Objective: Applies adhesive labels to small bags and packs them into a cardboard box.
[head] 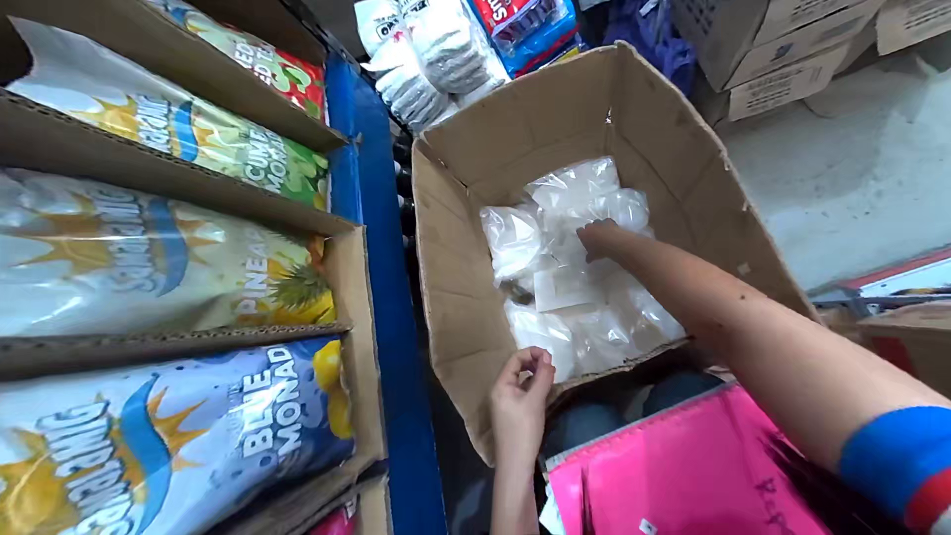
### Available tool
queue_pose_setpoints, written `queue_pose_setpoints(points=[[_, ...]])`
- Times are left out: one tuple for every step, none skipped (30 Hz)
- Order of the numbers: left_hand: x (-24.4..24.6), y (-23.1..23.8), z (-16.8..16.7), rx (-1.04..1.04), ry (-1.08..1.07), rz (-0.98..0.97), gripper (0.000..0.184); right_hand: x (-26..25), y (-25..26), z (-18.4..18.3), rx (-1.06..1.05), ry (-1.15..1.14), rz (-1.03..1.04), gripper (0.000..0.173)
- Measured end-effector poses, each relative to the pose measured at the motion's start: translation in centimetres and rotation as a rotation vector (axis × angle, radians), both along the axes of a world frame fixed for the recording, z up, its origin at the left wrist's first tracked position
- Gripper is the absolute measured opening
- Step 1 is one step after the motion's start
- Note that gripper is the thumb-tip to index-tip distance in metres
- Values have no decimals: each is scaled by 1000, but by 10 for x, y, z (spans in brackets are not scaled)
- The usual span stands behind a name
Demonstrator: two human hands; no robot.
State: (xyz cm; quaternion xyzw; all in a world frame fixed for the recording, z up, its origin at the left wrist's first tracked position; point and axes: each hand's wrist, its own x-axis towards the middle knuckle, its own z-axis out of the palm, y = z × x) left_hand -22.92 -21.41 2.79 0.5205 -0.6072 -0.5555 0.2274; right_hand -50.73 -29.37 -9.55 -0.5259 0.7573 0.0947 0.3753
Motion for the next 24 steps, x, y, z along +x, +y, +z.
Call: queue_pose_setpoints(points=[[0,0,0,-15,3,-7,13,3,-1,-12,12,7,8,62],[-1,0,-1,-32,5,-17,12,5,0,-23,22,10,7,61],[-2,-1,-2,-43,10,-23,11,4,4,-33,11,8,-6,56],[-4,-2,-3,-51,21,-25,11,3,11,-44,-17,1,-27,48],[-6,-3,-3,-53,34,-23,11,2,20,-53,-46,-18,-53,43],[-8,-3,-2,-50,43,-21,11,1,29,-59,-52,-37,-73,40],[-8,-4,-2,-47,53,-22,10,2,38,-64,-32,-54,-78,37],[-7,-4,-2,-50,63,-24,9,3,41,-65,19,-63,-58,36],[-5,-3,-2,-52,68,-27,9,6,40,-59,82,-62,-27,36],[-4,-2,-2,-50,66,-29,9,7,39,-53,120,-52,-1,36],[-3,-2,-3,-50,65,-32,10,3,37,-48,133,-39,8,35],[-4,-2,-2,-47,63,-30,10,-1,35,-39,149,-37,-4,35],[-4,-3,-1,-43,58,-27,11,-7,36,-30,159,-45,-27,36],[-3,-4,-1,-38,56,-22,11,-11,38,-23,162,-57,-50,35],[-1,-3,-1,-32,55,-24,12,-16,44,-18,167,-69,-69,35],[0,-1,-1,-28,57,-33,13,-19,52,-11,171,-80,-84,36],[1,1,0,-28,62,-39,13,-24,60,-3,171,-86,-90,36],[1,3,1,-28,66,-41,13,-26,63,5,167,-94,-82,36],[3,5,1,-29,66,-43,14,-28,65,8,147,-113,-59,36],[4,7,2,-33,62,-42,14,-27,64,12,110,-132,-30,35],[6,8,3,-40,58,-39,14,-26,64,20,53,-153,-30,34],[7,9,3,-44,57,-38,15,-25,66,30,-23,-170,-57,34],[9,11,3,-48,59,-35,15,-24,70,45,-96,-189,-96,33],[11,12,5,-50,65,-32,16,-23,78,63,-181,-221,-151,33]])
